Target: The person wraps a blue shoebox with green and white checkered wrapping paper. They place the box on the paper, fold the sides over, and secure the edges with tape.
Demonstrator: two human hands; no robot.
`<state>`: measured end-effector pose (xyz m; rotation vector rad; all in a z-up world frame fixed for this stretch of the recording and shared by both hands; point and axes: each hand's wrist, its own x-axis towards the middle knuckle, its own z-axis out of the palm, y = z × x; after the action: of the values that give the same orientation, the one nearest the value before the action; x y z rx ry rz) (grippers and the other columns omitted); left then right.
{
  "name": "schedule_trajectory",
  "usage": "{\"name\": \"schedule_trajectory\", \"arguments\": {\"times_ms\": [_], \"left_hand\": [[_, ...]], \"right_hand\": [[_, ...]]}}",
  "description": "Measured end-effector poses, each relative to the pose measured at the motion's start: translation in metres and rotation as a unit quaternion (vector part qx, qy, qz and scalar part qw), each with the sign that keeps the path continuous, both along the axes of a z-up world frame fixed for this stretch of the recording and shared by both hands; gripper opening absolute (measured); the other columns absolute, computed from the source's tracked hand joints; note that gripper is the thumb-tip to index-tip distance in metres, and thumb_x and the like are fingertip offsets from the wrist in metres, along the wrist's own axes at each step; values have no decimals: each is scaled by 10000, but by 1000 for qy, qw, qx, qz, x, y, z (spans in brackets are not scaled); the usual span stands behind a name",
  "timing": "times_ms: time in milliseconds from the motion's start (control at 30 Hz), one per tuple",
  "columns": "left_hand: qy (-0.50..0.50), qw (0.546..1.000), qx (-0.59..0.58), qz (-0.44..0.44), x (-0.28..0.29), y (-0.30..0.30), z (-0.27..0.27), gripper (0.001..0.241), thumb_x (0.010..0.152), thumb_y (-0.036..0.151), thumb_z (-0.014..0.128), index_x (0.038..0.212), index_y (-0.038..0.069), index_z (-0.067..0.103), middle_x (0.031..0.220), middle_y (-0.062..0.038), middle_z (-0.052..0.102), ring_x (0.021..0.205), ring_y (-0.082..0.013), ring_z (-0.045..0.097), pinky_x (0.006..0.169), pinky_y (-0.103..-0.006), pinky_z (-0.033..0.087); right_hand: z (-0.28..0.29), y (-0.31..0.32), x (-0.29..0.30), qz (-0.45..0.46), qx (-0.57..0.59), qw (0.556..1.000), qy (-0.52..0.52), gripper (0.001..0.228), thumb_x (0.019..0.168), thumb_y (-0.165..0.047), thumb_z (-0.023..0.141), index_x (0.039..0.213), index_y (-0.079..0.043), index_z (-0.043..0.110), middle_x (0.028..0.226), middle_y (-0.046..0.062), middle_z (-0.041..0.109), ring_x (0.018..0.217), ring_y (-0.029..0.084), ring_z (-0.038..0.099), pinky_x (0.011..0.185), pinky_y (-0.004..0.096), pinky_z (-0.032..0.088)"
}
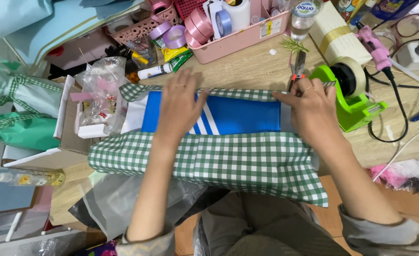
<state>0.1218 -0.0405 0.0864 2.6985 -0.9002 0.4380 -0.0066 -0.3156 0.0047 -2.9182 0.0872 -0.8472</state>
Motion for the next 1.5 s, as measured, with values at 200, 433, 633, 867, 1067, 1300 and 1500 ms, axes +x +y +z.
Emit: {"name": "schedule_trajectory", "arguments": {"times_ms": [200, 433, 633, 867, 1067, 1300, 1500], "left_hand": [[68, 997, 12, -47, 11, 8, -70, 578, 1064, 501, 378, 1567, 214, 370, 1628, -186, 299, 1501, -399, 254, 1191, -559, 189], [104, 994, -20, -36, 3, 8, -61, 569, 1041, 499, 428, 1534, 216, 433, 1620, -176, 310, 1511, -356, 232, 1191, -542, 145], [76, 996, -19, -37, 6, 11, -63, 559, 1027, 521, 447, 1498, 224, 496, 1570, -162, 417, 1480, -350, 305, 1160, -536, 200], [55, 996, -49, -42, 6, 14, -58, 434, 1018, 432, 529, 1372, 204, 632, 1403, -156, 597, 1374, -321, 465, 1067, -474, 302], [22, 995, -93, -28, 10, 14, -63, 310, 989, 259, 609, 1262, 140, 695, 1291, -94, 679, 1251, -279, 569, 996, -451, 355], [17, 995, -96, -3, 17, 15, -69, 281, 966, 237, 642, 1220, 145, 717, 1212, -69, 721, 1181, -275, 602, 954, -450, 394], [27, 996, -79, 3, 16, 14, -68, 412, 913, 465, 658, 1158, 143, 741, 1164, -24, 708, 1142, -277, 608, 934, -497, 445]], "right_hand": [[51, -41, -13, -44, 166, 971, 167, 535, 925, -109, 653, 1450, -199, 600, 1310, 138, 605, 1272, 341, 444, 1022, 527, 265], [45, -53, -20, 43, 525, 838, 142, 473, 920, 28, 624, 1379, -60, 554, 1252, 105, 603, 924, 209, 568, 849, 348, 482], [-12, -65, -9, -26, 503, 860, 86, 156, 983, 19, 640, 1116, -47, 688, 929, 98, 685, 689, 174, 596, 596, 317, 502], [-45, -76, 0, -94, 389, 916, -15, 448, 763, 172, 539, 1015, -102, 790, 979, 51, 755, 805, 153, 626, 697, 324, 487], [12, -51, -26, -45, 378, 923, -50, 401, 928, 196, 429, 1299, 118, 558, 1168, 247, 639, 1001, 304, 626, 870, 391, 520], [15, -3, -59, 31, 588, 808, -19, 250, 875, 185, 439, 935, -32, 547, 816, 120, 594, 716, 189, 599, 712, 299, 562], [43, 25, -36, -47, 471, 860, 187, 391, 946, -314, 625, 1252, -80, 686, 1072, 95, 758, 932, 215, 710, 879, 327, 517]]}}
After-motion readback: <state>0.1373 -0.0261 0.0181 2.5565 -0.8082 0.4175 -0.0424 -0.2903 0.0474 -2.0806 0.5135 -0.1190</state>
